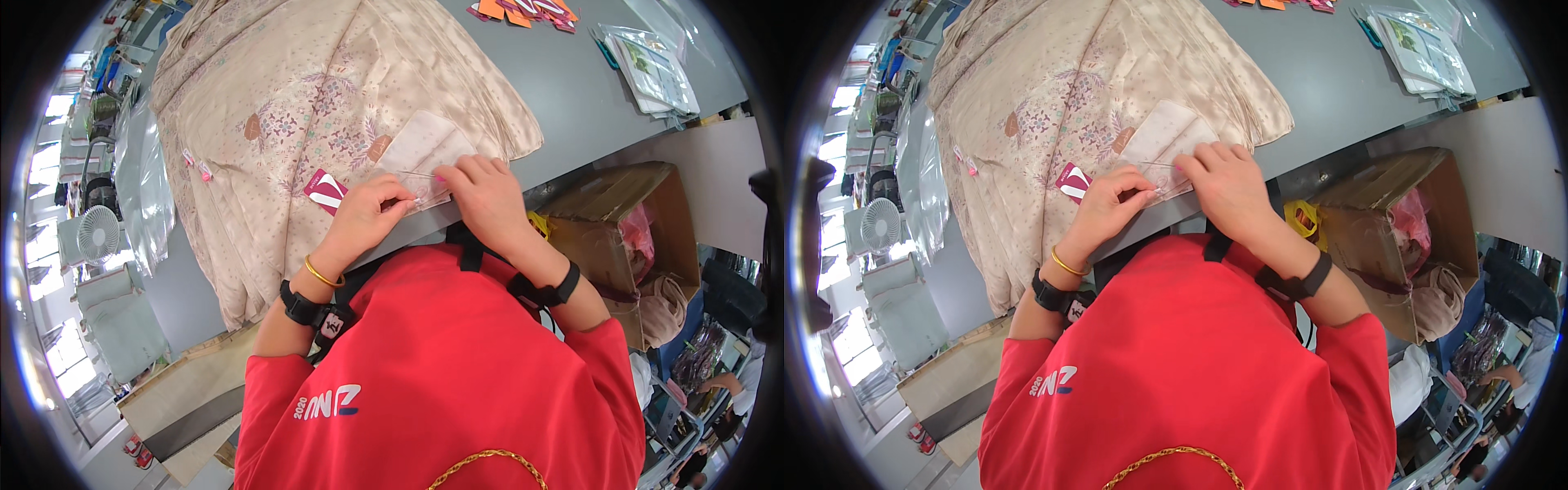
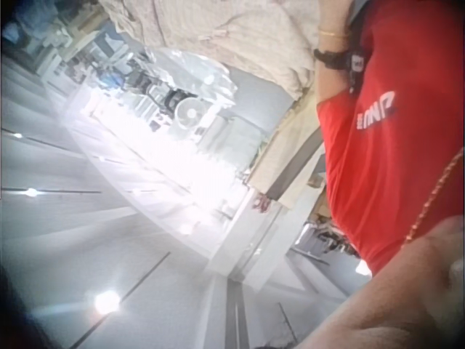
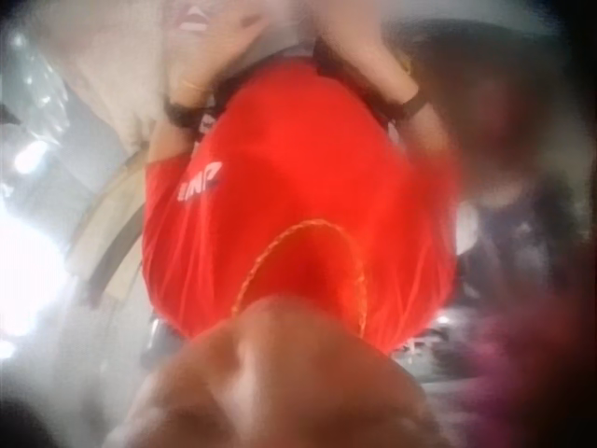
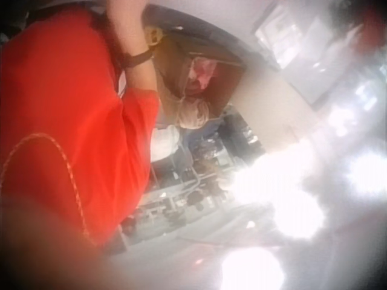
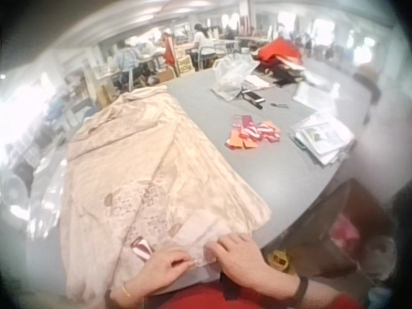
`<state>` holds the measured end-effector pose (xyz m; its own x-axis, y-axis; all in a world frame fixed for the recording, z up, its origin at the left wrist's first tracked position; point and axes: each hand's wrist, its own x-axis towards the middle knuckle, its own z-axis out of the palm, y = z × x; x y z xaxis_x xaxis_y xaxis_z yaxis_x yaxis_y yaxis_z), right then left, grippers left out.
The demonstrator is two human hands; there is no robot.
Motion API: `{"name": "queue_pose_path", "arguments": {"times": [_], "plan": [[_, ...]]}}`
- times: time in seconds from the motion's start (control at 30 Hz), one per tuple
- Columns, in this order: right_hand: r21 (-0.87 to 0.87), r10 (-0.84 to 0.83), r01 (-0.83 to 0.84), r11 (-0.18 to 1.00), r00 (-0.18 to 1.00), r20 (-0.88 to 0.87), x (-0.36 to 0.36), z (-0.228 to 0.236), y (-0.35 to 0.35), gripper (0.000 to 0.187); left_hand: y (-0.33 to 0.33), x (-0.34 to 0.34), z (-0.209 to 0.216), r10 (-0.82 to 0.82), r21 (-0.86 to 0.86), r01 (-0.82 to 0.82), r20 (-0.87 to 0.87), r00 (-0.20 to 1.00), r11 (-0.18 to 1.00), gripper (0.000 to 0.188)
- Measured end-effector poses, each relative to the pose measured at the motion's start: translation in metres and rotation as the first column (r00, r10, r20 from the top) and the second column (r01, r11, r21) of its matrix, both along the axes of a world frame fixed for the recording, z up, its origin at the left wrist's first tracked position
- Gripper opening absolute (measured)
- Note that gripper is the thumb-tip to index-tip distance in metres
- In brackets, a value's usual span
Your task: The person repeatedly picks up small rectangular tags and uses a pink tool to attach them to a folded piece of patterned fabric on a table. The person handles the tags one at a time, aligns them on the fabric, and secures them with the tool.
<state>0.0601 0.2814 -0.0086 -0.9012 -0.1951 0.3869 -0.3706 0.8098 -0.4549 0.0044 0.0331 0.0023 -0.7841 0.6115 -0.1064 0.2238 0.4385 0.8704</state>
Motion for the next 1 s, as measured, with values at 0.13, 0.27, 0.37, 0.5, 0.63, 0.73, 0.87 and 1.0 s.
{"name": "queue_pose_path", "arguments": {"times": [0.13, 0.27, 0.37, 0.5, 0.63, 0.73, 0.87, 1.0], "plan": [[-0.278, 0.085, -0.025, 0.960, 0.975, 0.207, -0.015, 0.003, -0.019, 0.018, -0.001, 0.002, 0.000, 0.012, -0.006, -0.012, -0.025, 1.000, 1.000, 0.013], [-0.260, 0.270, -0.194, 0.946, 0.915, 0.299, -0.022, 0.005, -0.017, 0.018, -0.002, 0.002, -0.003, 0.017, 0.004, -0.017, -0.072, 0.997, 1.000, 0.013], [-0.392, 0.306, -0.158, 0.906, 0.886, 0.350, -0.023, 0.002, -0.009, 0.015, -0.005, 0.002, -0.008, 0.035, 0.043, -0.033, -0.042, 0.998, 0.999, 0.013], [-0.719, 0.334, -0.002, 0.695, 0.886, 0.321, -0.016, -0.003, -0.018, 0.012, -0.005, 0.000, -0.011, 0.017, 0.029, -0.015, -0.065, 0.998, 0.999, 0.014], [-0.868, 0.479, 0.320, 0.381, 0.734, 0.481, -0.015, -0.003, -0.028, 0.018, -0.011, -0.001, -0.003, -0.039, -0.032, 0.036, -0.097, 0.994, 0.999, 0.013], [-0.783, 0.478, 0.451, 0.428, 0.622, 0.620, -0.022, -0.002, -0.017, 0.021, -0.030, 0.003, 0.008, -0.065, -0.122, 0.060, -0.034, 0.997, 0.991, 0.011], [-0.751, 0.453, 0.268, 0.604, 0.659, 0.600, -0.020, -0.005, -0.019, 0.021, -0.049, 0.010, 0.011, 0.033, 0.001, -0.035, 0.276, 0.961, 0.999, 0.012], [-0.782, 0.493, 0.189, 0.594, 0.682, 0.540, -0.013, -0.003, -0.026, 0.027, -0.049, 0.013, 0.008, 0.119, -0.022, -0.118, 0.305, 0.945, 0.993, 0.015]]}}
